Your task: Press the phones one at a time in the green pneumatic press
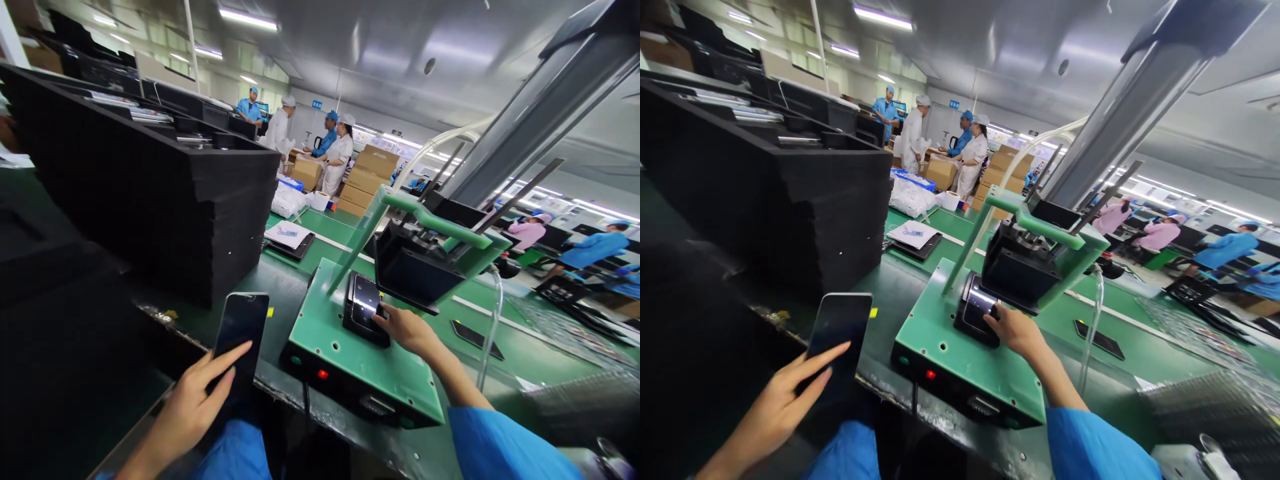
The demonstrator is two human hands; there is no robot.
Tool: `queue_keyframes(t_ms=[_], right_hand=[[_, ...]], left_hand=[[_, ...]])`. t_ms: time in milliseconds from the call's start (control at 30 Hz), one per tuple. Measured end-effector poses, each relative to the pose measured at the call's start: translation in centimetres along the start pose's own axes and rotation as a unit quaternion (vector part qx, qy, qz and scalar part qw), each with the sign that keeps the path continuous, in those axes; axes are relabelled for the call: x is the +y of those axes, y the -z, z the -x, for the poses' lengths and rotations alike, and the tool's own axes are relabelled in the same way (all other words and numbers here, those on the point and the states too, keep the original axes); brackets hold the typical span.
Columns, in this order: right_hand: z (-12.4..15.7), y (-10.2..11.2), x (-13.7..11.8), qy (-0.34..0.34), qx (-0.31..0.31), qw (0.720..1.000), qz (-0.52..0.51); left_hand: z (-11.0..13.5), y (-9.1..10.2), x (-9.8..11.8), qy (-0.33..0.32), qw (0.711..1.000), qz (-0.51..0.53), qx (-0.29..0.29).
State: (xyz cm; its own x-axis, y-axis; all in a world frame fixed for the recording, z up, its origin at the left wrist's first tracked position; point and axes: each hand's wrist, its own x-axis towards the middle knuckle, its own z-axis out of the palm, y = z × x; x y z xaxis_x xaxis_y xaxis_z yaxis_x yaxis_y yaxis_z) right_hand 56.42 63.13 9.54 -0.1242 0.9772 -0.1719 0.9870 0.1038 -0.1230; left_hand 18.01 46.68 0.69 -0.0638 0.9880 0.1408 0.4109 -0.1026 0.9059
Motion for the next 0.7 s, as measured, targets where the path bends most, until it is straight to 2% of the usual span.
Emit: queue_keyframes(t_ms=[67,167,233,267,367,433,500,567,600,667,700], right_hand=[[2.2,-0.4,0.2,0.031,0.007,0.995,0.099],[7.0,-2.0,2.2,0.146,0.017,0.984,0.101],[10.0,-4.0,4.2,0.222,0.055,0.968,0.103],[11.2,-5.1,5.0,0.244,0.093,0.958,0.119],[13.6,-7.9,6.2,0.267,0.207,0.925,0.172],[14.6,-8.3,6.2,0.280,0.247,0.915,0.153],[15.5,-7.4,6.6,0.292,0.301,0.904,0.078],[15.8,-5.8,8.2,0.260,0.397,0.880,0.000],[15.5,-5.2,9.5,0.221,0.449,0.865,-0.030],[13.6,-4.8,13.5,0.101,0.523,0.843,-0.077],[11.9,-5.2,15.9,0.035,0.535,0.838,-0.102]], left_hand=[[-3.4,-1.7,0.7,-0.131,0.982,-0.134,-0.001],[-7.3,-4.4,1.3,-0.249,0.919,-0.304,-0.025],[-8.7,-5.9,1.5,-0.283,0.885,-0.364,-0.060],[-9.1,-6.5,1.6,-0.293,0.874,-0.380,-0.073],[-9.3,-7.5,1.4,-0.307,0.863,-0.394,-0.077],[-9.0,-7.4,1.1,-0.318,0.857,-0.402,-0.057],[-8.5,-6.7,0.7,-0.352,0.840,-0.412,-0.024],[-8.0,-5.6,0.3,-0.390,0.815,-0.428,0.028],[-7.7,-5.0,0.2,-0.401,0.802,-0.439,0.056],[-7.0,-3.7,-0.2,-0.397,0.789,-0.459,0.099],[-6.6,-3.1,-0.4,-0.384,0.794,-0.458,0.111]])
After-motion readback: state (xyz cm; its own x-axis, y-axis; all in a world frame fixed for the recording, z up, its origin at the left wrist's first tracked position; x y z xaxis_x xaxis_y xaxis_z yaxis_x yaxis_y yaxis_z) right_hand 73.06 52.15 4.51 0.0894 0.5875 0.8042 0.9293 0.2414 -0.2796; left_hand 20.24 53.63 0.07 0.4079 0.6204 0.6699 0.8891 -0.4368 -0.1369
